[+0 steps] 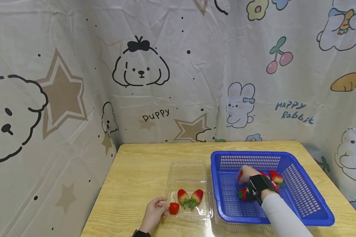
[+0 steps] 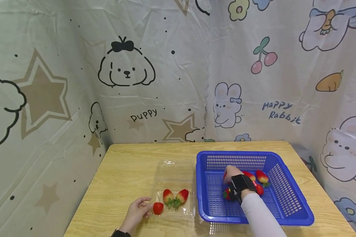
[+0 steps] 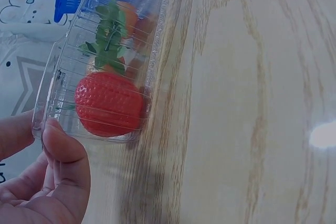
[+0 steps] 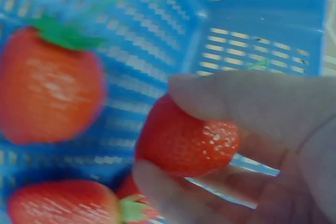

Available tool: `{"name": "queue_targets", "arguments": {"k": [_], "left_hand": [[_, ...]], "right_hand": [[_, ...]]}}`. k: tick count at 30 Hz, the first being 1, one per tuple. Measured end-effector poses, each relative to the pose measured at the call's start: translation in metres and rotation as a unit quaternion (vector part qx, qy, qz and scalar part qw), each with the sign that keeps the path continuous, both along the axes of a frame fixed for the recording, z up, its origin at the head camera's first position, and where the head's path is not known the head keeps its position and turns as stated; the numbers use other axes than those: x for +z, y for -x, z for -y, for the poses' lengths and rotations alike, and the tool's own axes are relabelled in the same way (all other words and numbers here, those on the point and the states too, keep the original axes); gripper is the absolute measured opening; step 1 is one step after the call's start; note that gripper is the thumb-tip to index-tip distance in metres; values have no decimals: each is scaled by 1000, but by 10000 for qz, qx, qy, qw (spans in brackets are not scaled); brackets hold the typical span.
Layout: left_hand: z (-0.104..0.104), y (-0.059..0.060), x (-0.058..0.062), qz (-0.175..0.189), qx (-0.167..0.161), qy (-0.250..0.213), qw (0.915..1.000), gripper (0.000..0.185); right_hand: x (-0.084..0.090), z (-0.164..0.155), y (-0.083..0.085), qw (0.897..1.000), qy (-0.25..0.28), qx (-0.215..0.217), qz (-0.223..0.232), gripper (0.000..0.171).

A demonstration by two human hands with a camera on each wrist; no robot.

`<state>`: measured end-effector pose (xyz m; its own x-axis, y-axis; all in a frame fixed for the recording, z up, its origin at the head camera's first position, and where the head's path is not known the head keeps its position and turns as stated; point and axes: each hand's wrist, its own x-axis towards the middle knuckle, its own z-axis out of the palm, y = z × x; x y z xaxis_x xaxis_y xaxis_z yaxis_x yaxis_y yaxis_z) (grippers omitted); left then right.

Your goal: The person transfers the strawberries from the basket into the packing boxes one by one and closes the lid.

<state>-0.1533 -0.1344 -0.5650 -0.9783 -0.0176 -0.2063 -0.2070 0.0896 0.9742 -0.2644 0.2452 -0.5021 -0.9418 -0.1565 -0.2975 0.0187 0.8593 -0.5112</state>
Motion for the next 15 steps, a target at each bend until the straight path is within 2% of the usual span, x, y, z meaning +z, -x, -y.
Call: {"name": "queue_targets", "arguments": {"k": [7,9,12,15], "left_hand": [[0,0,1,-72,-29,58,10000,39],[0,0,1,-86,-26,81,9999,39],[0,0,1,-85,-23,58,9999,39],[0,-1,0,-97,-25,39,9999,39]], "right_hand": [[41,9,8,9985,-351,430,21,32],[52,13,10,9981,-298,547,29,33],[68,22,13,9960,-216,838,-200,35],[80,34,14,9913,-92,1149,-642,36]]}}
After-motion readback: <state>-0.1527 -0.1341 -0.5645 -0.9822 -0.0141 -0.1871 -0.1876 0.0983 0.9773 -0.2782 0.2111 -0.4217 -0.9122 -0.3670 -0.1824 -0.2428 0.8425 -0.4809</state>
